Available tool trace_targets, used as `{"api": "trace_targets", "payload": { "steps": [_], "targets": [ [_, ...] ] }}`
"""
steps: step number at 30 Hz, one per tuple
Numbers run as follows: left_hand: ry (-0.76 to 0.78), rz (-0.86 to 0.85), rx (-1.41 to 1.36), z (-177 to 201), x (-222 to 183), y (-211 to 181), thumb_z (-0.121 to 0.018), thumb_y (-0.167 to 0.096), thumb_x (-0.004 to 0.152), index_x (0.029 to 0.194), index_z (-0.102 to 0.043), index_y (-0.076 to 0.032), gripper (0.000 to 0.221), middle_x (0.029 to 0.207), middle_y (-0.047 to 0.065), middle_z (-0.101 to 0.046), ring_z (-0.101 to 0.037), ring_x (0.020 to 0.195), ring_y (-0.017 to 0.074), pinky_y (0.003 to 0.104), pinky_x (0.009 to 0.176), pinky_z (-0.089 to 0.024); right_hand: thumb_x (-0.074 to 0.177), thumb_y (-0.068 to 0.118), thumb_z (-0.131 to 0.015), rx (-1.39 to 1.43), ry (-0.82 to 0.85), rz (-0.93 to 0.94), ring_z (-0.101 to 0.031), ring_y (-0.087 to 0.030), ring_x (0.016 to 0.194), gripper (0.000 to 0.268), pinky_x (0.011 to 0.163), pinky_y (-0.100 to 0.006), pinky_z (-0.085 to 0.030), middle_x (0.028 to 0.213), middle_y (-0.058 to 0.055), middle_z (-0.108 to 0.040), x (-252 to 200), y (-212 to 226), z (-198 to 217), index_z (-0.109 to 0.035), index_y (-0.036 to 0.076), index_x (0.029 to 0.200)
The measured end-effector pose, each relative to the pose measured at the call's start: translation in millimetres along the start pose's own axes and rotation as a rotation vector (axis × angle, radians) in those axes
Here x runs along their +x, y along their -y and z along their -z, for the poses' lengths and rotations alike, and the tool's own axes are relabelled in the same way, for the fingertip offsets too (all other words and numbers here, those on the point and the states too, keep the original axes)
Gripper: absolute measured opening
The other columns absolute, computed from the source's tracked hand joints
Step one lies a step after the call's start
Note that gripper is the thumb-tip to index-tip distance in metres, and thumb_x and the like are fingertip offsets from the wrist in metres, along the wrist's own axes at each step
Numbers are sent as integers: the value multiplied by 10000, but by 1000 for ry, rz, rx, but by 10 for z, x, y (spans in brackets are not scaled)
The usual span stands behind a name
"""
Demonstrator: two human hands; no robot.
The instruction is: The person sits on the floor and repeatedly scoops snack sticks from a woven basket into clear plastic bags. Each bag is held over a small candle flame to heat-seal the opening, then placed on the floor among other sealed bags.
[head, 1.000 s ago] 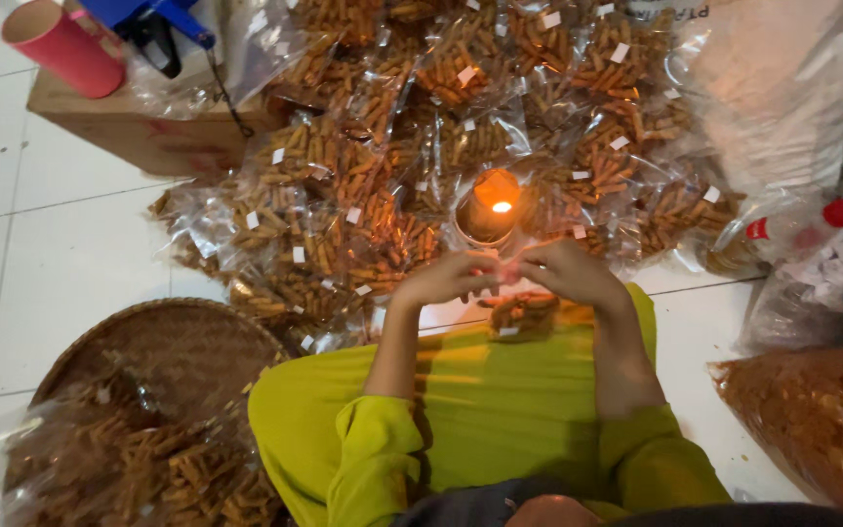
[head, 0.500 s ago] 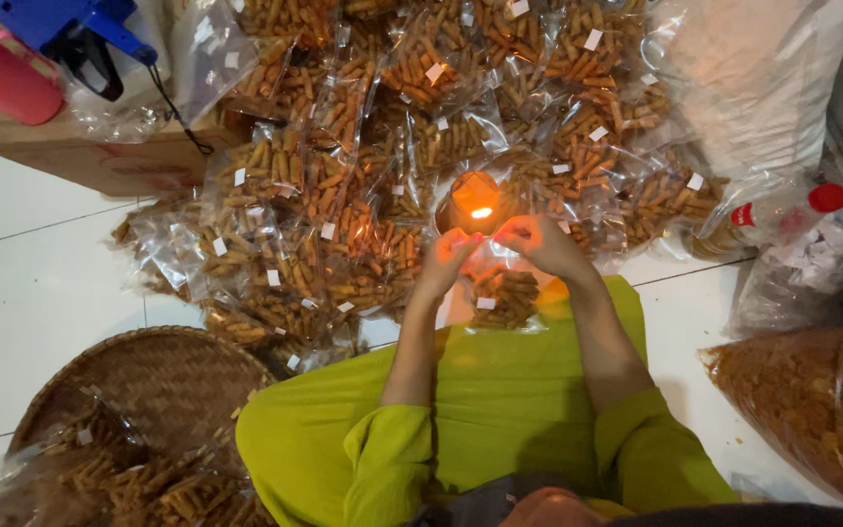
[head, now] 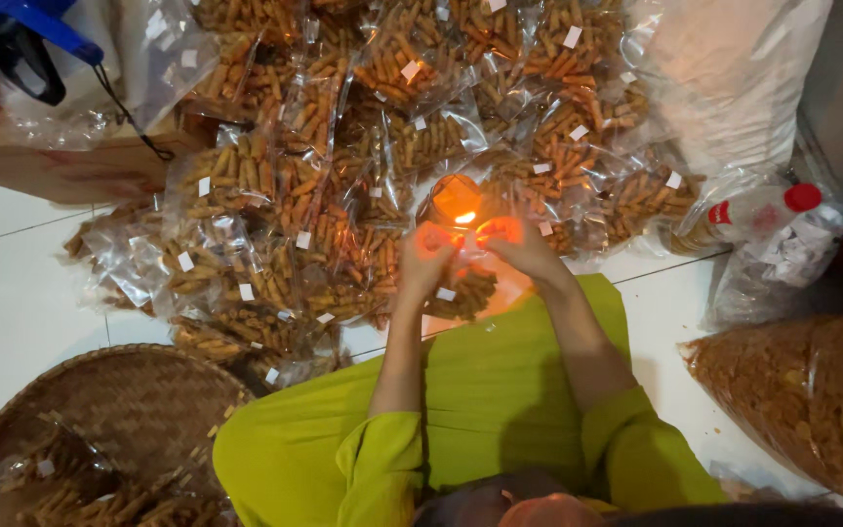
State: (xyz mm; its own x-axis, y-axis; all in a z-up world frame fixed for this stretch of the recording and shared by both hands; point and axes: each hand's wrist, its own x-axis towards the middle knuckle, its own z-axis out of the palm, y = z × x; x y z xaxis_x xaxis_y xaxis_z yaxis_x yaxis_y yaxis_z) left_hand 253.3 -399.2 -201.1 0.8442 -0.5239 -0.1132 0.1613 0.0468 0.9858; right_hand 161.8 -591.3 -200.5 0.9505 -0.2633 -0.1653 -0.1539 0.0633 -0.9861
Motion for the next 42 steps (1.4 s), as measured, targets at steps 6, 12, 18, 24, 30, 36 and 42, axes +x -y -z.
{"api": "trace_targets", "payload": {
  "steps": [6,12,18,24,30,36,42],
  "targets": [
    [-101,-8,12,-6,35,20,-734,-74,805,818,-573,-44,164,706,28,-632,-608,605,91,269,532,-513,902,105,-667,100,-28,-3,-640,-84,845,156,756,-254,-516,918,-9,-711,-34,118,-126,-718,4,1009],
    [-182,-148,125,-40,45,121,-719,-35,800,805,-570,-39,149,706,37,-633,-589,622,88,253,591,-500,924,88,-662,79,-86,-28,-597,-72,793,95,704,-247,-483,872,-2,-674,-74,268,-196,-704,14,966],
    [-266,-208,189,-142,5,82,-736,-39,786,796,-554,-39,182,710,32,-642,-627,636,89,254,611,-523,904,75,-642,214,-92,-75,-588,-61,765,51,682,-234,-482,844,9,-655,-59,250,-154,-670,33,901],
    [-322,-174,136,-237,-32,2,-718,-17,787,809,-542,-44,179,710,19,-646,-635,649,95,257,605,-525,912,86,-686,-34,-96,-6,-507,-42,717,58,631,-223,-399,793,33,-589,-38,146,-13,-682,37,882],
    [-358,-171,113,-360,-135,-119,-708,-22,760,869,-553,-60,193,726,-3,-605,-607,648,85,261,591,-502,882,98,-704,-70,-44,-17,-542,-38,689,56,619,-225,-428,763,39,-632,-66,215,132,-696,51,854],
    [-376,-151,49,-449,-211,-221,-720,-19,783,893,-534,-46,218,757,27,-554,-539,664,104,279,584,-472,863,102,-726,-13,-15,-137,-566,-58,649,54,601,-233,-438,727,28,-629,-166,384,199,-694,69,833],
    [-378,-129,-24,-520,-222,-214,-710,-13,811,910,-519,-47,218,760,39,-594,-584,650,102,278,579,-488,870,95,-737,-78,18,-137,-559,-64,679,68,623,-244,-430,754,11,-628,-209,471,274,-696,59,829]
  ]
}}
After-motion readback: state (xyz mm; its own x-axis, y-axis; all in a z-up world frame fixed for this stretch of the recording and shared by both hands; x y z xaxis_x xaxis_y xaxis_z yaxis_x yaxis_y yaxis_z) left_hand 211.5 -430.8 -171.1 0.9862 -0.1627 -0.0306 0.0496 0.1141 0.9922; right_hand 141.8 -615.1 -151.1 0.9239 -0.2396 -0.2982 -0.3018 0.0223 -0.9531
